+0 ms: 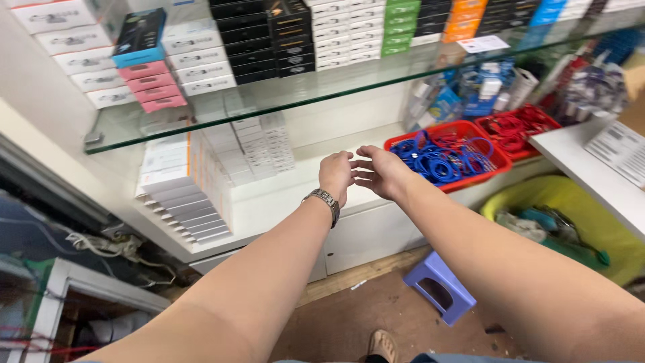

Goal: The person wipes small white boxes with a maroon cloth and then stacks them on a glass shelf. The person handles the boxes one at a time, wiping each before placing it in a neat stack.

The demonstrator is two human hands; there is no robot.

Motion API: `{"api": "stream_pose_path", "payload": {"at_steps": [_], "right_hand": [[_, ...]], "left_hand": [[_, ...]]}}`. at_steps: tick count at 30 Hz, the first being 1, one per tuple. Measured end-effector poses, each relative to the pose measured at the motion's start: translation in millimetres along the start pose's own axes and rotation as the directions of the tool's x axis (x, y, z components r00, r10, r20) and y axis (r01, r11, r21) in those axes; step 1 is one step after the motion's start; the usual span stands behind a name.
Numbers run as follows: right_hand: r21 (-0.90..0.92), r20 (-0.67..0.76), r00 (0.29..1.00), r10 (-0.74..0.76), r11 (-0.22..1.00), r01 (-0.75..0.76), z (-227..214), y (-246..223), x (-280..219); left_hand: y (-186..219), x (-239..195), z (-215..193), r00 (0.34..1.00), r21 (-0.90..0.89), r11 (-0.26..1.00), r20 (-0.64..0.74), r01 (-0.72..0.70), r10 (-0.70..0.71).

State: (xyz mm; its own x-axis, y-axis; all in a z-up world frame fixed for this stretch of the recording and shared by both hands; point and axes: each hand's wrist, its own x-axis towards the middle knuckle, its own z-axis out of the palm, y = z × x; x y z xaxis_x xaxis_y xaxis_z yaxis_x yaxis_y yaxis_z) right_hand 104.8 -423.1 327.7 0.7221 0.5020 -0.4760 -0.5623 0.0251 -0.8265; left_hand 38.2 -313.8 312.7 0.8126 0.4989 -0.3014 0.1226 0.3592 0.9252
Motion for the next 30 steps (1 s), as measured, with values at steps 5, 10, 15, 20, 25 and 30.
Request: {"api": "stream_pose_path", "payload": {"at_steps": [5, 10, 15, 20, 25, 30], "right_hand": [[0.114, -0.052, 0.996, -0.074, 0.99, 0.08, -79, 0, -61], [0.15, -0.223, 0.97, -0.096, 0.98, 0.131, -171, -5, -125], [0.192, -0.291, 0.947, -0.136, 0.961, 0.197, -272, -15, -192], [0.166, -0.386, 0.905, -0.177, 0.952, 0.257, -383, -24, -265], [0.19, -0.477, 0.863, -0.165, 0.939, 0.285, -496, -30, -343], [0.185, -0.564, 0.811, -0.159, 0.932, 0.311, -589, -27, -424]], "left_hand": [[-19, -43, 80, 0.969, -0.006, 1.0, 0.246, -0.002, 0.003], [-55, -70, 180, 0.922, 0.062, 0.997, 0.38, 0.051, -0.071], [-97, -109, 285, 0.832, 0.075, 0.995, 0.547, 0.062, -0.093], [-133, -172, 400, 0.781, 0.079, 0.992, 0.613, 0.093, -0.123], [-179, -239, 515, 0.736, 0.171, 0.979, 0.649, 0.109, -0.195], [-231, -301, 624, 0.655, 0.208, 0.965, 0.708, 0.162, -0.263]]}}
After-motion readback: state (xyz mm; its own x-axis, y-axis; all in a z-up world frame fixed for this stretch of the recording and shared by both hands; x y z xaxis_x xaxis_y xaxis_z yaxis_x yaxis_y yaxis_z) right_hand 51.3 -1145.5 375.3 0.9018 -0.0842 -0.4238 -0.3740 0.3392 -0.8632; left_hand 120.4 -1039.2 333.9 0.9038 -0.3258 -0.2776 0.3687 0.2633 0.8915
